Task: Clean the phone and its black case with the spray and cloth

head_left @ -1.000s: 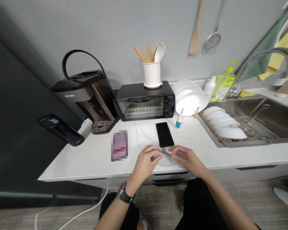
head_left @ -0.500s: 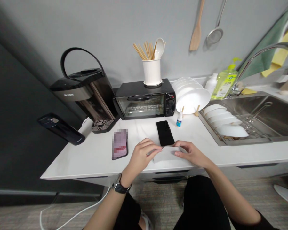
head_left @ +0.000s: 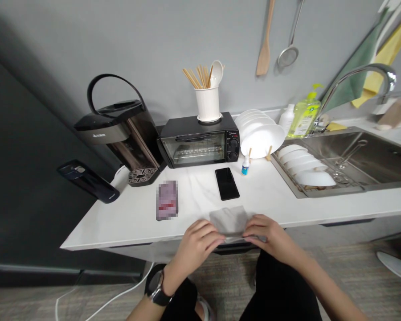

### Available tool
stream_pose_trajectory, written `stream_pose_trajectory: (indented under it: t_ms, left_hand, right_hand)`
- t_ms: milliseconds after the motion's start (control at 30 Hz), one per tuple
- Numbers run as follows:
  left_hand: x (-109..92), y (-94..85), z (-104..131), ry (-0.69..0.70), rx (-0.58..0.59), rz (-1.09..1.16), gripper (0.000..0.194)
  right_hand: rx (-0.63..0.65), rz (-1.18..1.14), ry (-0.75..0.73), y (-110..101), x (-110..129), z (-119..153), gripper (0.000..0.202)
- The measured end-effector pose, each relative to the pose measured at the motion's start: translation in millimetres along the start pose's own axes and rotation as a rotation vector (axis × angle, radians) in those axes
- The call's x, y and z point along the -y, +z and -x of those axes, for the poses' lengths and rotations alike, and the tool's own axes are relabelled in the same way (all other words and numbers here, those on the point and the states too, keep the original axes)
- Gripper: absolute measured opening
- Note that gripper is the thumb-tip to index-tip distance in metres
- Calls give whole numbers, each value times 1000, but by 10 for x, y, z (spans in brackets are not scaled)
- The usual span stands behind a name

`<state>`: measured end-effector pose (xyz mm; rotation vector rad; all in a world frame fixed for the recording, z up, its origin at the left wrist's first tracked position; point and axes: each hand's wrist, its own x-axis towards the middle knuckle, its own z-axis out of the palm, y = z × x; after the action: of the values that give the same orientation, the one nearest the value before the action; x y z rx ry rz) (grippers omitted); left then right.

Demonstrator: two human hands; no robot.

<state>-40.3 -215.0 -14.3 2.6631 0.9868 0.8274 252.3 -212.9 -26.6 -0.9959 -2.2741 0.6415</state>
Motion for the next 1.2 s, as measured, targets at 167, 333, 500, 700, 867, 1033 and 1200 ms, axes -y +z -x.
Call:
stream_pose_trajectory:
  t_ms: [167, 333, 500, 700, 867, 1033, 1200]
  left_hand:
    - [81, 193, 64, 3, 40, -14, 9]
    - [183, 229, 48, -4, 148, -72, 13]
    - [261, 267, 115, -56, 213, -69, 18]
    - [292, 248, 140, -107, 243, -54, 22]
    - [245, 258, 88, -142, 246, -45, 22]
    - [154, 242, -160, -193, 284, -3, 19]
    - [279, 168, -336, -198, 278, 12, 42]
  right_hand:
    - [-95, 80, -11, 100, -222, -229, 36]
    - [32, 303, 25, 141, -395, -721, 59]
    - [46, 309, 33, 227, -478, -943, 62]
    - [4, 371, -1, 263, -302, -622, 49]
    - [65, 455, -31, 382, -202, -101, 63]
    - [71, 450, 67, 253, -299, -143, 57]
    - [61, 360, 99, 81, -368, -328, 52]
